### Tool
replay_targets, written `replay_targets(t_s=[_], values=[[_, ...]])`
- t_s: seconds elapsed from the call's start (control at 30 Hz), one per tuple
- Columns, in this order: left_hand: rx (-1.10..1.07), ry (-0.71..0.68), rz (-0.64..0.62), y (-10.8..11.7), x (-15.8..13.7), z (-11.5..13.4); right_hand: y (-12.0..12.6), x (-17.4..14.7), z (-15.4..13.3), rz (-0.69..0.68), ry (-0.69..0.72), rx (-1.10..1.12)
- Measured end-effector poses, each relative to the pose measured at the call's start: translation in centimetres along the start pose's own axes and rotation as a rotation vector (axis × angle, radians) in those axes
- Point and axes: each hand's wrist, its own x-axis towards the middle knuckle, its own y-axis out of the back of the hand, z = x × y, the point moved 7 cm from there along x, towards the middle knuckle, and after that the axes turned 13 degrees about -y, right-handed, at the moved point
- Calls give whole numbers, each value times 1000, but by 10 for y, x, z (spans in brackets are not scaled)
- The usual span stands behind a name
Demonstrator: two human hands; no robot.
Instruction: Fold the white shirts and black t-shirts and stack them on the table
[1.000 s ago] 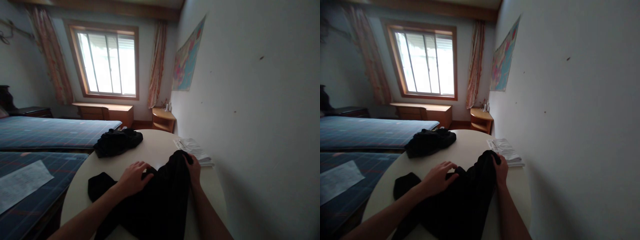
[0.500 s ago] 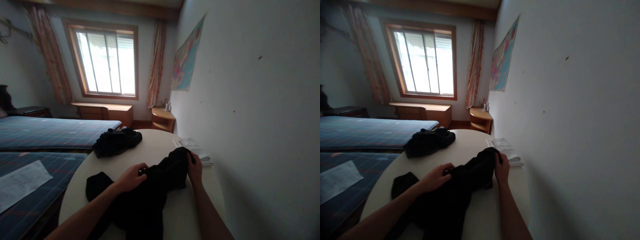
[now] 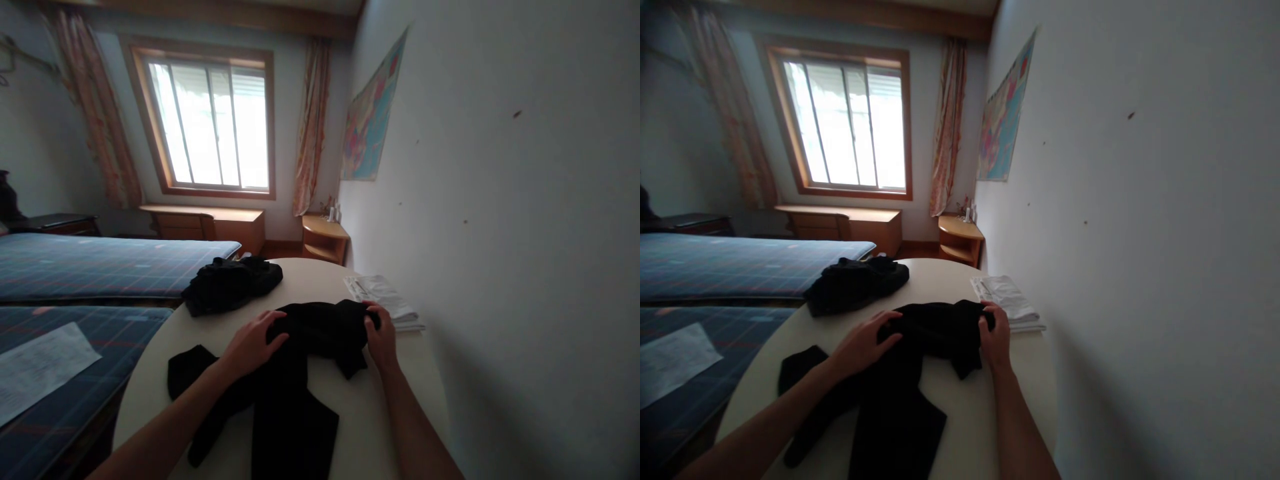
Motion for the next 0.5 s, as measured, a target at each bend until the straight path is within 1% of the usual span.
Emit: replay_targets(t_s=[0.03,0.1,0.17,0.2,0.27,0.3,0.37,0.43,0.5], values=[[71,-7,-60,-6,-2,5,0,0,-2,1,21,-48],[185,17,-134,-14,-7,9,-1,-2,-9,2,60,-164],[240,4,-198,-20,-10,11,-5,-6,-17,-28,121,-265],[250,-22,-231,-22,-12,13,-9,-8,-22,-66,161,-303],[253,-86,-264,-24,-15,18,-19,-15,-29,-187,241,-364],[249,-114,-253,-23,-17,20,-25,-18,-30,-256,265,-385],[232,-142,-173,-19,-20,22,-35,-23,-28,-361,257,-405],[204,-129,-54,-17,-23,19,-42,-25,-21,-406,198,-401],[182,-65,53,-18,-26,10,-47,-28,-13,-419,143,-392]])
